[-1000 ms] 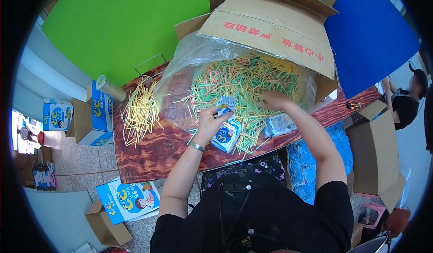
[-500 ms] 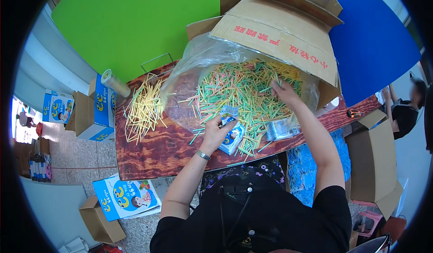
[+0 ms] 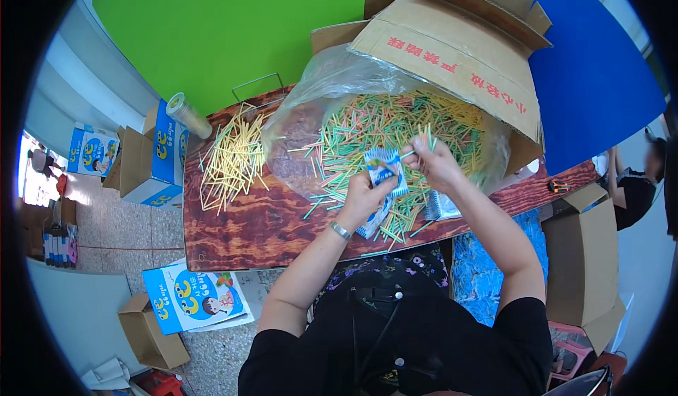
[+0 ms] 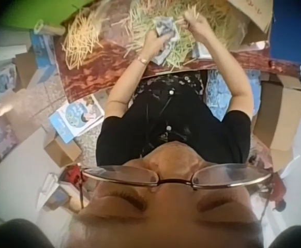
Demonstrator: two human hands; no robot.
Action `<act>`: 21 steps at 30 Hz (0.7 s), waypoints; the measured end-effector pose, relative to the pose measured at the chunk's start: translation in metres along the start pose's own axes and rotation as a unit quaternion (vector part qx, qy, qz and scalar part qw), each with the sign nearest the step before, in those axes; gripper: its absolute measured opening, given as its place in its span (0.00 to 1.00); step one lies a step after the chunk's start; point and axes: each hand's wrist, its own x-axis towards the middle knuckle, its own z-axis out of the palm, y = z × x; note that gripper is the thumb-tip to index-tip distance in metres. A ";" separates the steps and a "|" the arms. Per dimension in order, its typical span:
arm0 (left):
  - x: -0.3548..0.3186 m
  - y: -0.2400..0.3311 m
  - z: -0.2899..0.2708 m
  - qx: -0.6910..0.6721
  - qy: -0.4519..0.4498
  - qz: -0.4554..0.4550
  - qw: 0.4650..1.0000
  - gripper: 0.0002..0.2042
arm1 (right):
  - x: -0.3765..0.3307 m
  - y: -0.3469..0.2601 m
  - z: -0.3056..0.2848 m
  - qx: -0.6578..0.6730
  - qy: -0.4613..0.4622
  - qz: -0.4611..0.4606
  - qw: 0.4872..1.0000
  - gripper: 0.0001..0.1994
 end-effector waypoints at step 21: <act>-0.016 0.018 -0.019 0.338 0.129 0.270 0.892 0.10 | -0.034 -0.128 0.057 -0.701 -0.313 -0.113 0.631 0.15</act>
